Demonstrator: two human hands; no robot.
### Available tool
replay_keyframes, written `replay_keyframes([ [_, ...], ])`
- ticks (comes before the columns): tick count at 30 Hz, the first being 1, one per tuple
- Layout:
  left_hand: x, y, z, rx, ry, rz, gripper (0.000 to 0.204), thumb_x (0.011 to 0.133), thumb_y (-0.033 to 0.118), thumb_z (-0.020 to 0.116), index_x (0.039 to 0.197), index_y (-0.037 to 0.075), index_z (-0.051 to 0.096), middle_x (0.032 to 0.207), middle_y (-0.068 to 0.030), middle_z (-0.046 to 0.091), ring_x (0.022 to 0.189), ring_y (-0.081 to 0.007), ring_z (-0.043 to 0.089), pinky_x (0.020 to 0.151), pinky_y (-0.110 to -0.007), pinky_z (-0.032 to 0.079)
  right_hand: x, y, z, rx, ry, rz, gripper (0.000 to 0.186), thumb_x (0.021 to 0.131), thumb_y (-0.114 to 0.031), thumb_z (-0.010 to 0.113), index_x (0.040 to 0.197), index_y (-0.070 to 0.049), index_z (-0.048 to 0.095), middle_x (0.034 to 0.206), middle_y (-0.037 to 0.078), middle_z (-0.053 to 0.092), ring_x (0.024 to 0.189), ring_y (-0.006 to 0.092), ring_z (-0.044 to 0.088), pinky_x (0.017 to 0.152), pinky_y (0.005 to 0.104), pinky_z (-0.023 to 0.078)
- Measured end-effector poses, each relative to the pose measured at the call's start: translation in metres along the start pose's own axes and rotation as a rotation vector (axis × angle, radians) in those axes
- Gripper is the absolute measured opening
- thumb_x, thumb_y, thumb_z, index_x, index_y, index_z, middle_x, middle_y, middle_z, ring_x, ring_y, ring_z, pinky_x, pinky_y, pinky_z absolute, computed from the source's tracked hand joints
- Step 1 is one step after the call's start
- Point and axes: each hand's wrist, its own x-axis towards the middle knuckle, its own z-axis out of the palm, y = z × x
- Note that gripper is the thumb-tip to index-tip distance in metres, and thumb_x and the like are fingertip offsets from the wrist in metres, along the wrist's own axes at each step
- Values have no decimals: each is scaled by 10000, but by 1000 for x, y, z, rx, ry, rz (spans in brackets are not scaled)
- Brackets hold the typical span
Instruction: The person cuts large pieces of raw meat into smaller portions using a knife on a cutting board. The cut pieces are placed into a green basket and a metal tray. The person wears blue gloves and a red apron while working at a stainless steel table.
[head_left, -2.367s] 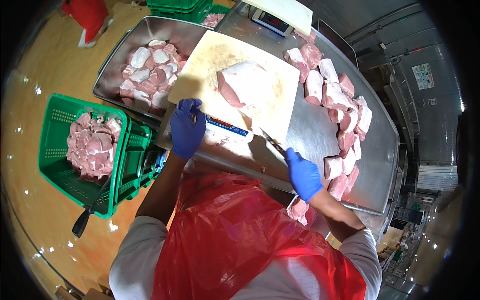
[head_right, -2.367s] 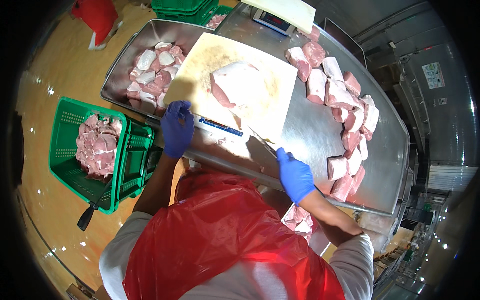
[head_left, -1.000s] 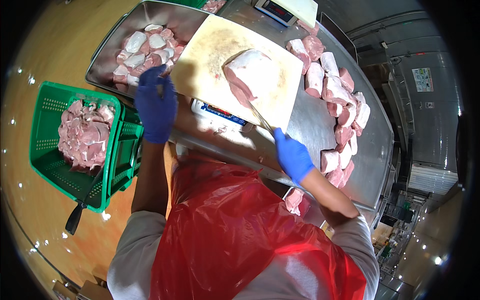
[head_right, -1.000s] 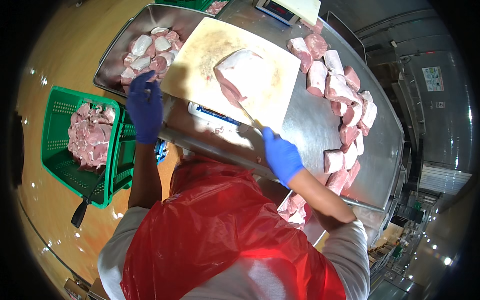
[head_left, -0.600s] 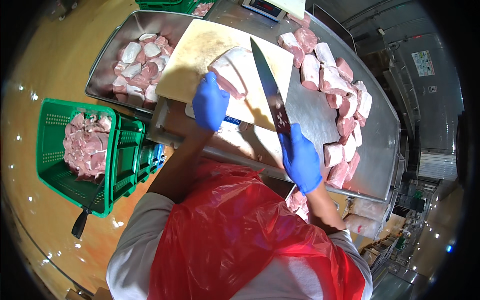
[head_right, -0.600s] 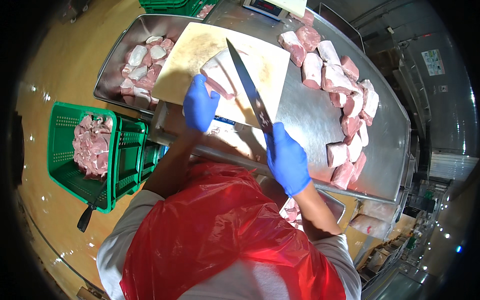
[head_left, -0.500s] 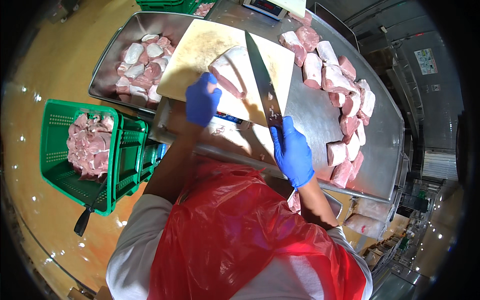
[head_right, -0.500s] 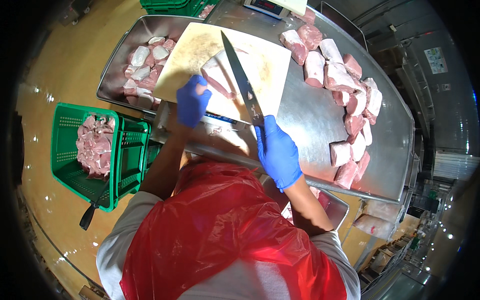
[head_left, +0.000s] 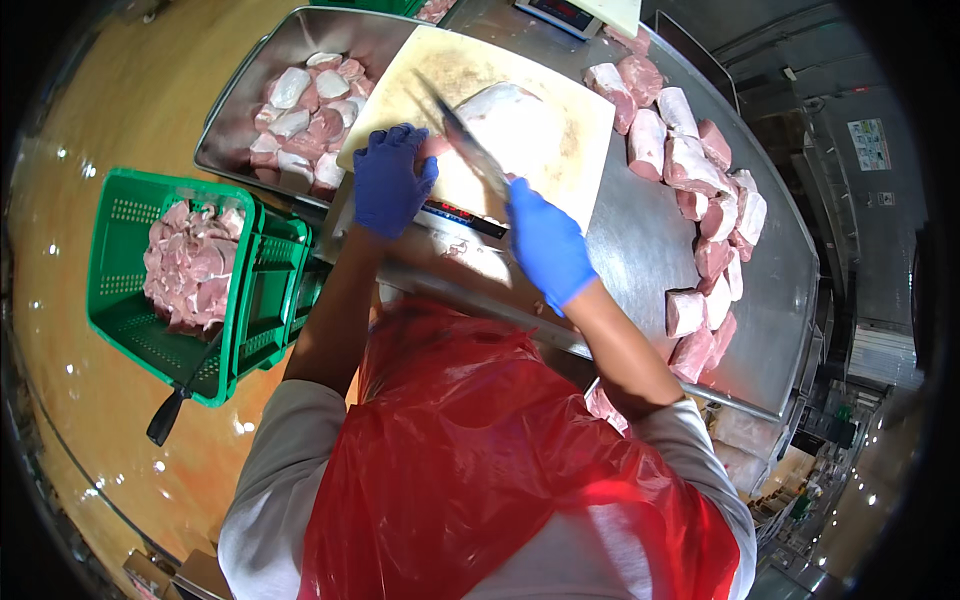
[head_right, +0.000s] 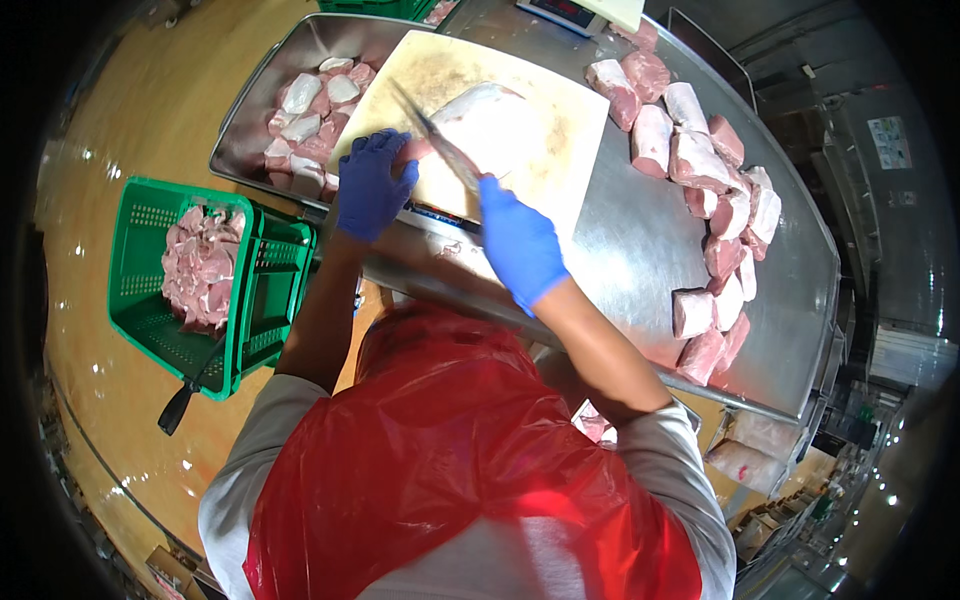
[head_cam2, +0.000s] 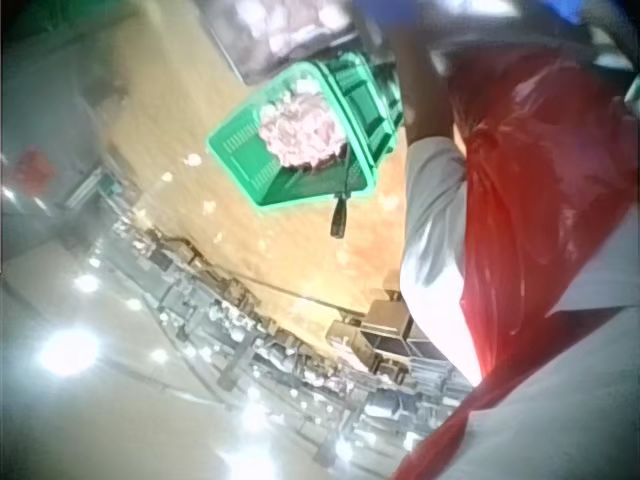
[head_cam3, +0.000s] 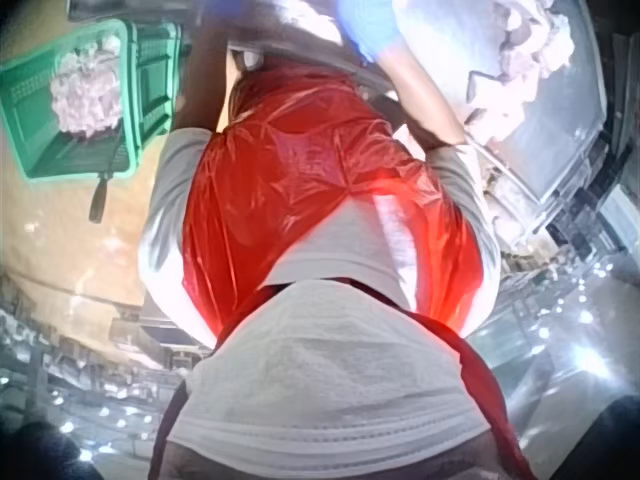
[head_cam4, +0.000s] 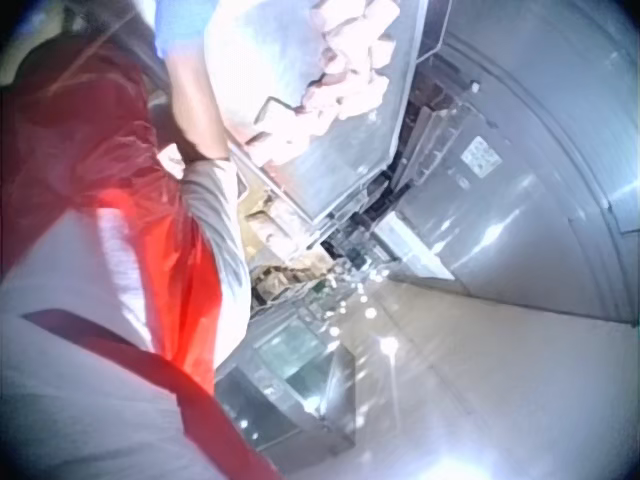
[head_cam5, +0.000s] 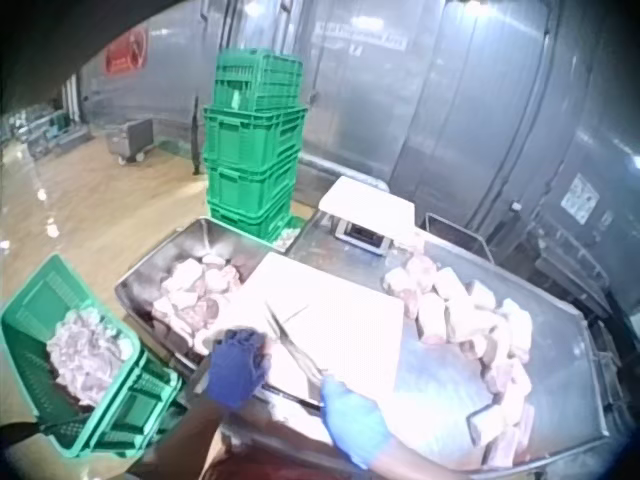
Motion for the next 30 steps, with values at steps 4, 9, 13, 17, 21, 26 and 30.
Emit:
replay_keyframes([
  [4, 6, -1, 15, -60, -22, -22, 253, 846, 254, 635, 1014, 66, 650, 965, -135, 617, 915, -352, 608, 793, -495, 508, 35, -6, 19, -103, -124, 59, 245, 939, -57, 465, 1180, -15, 475, 951, 271, 674, 827, 447, 680, 720, 519, 549],
  [9, -4, -16, 27, 115, 23, -69, 220, 849, 227, 647, 981, 51, 636, 935, -159, 624, 882, -354, 614, 782, -481, 513, -16, 11, -13, -248, -287, 31, 250, 937, -95, 517, 1166, -6, 474, 947, 259, 688, 792, 423, 702, 688, 493, 574],
  [13, -12, -55, -34, 131, 77, -296, 144, 836, 216, 683, 890, 82, 682, 813, -163, 637, 816, -326, 637, 746, -446, 514, -84, 37, -52, -153, -320, 143, 230, 965, -126, 544, 1166, -25, 498, 864, 241, 687, 783, 468, 667, 674, 548, 529],
  [17, -74, -142, -149, 494, 351, -454, 271, 809, 217, 699, 978, 9, 732, 856, -210, 686, 821, -341, 680, 710, -471, 524, -134, 53, -70, 74, -75, 206, 190, 1011, -150, 565, 1103, 8, 512, 697, 168, 632, 603, 326, 640, 570, 435, 505],
  [21, -60, -133, -167, 584, 50, -690, 356, 852, 144, 677, 1176, -3, 678, 1068, -232, 669, 946, -367, 659, 827, -432, 542, -119, 66, -49, 814, 248, 536, 187, 1053, -170, 537, 1146, -8, 548, 739, 28, 585, 606, 102, 564, 544, 283, 473],
  [26, 63, -72, -50, -630, -156, -133, 387, 959, 196, 641, 1309, 30, 634, 1284, -123, 644, 1165, -206, 621, 998, -329, 485, -32, 65, -13, 1343, 527, 367, 265, 1050, -143, 518, 1273, 1, 517, 874, 47, 597, 731, 126, 603, 619, 291, 527],
  [30, 122, -12, 30, -736, -467, -47, 487, 979, 300, 624, 1395, 52, 574, 1364, -168, 614, 1225, -258, 602, 1033, -363, 482, 8, 58, 8, 1441, 333, 225, 223, 1056, -154, 521, 1233, -19, 518, 943, 65, 622, 694, 182, 635, 745, 378, 595],
])
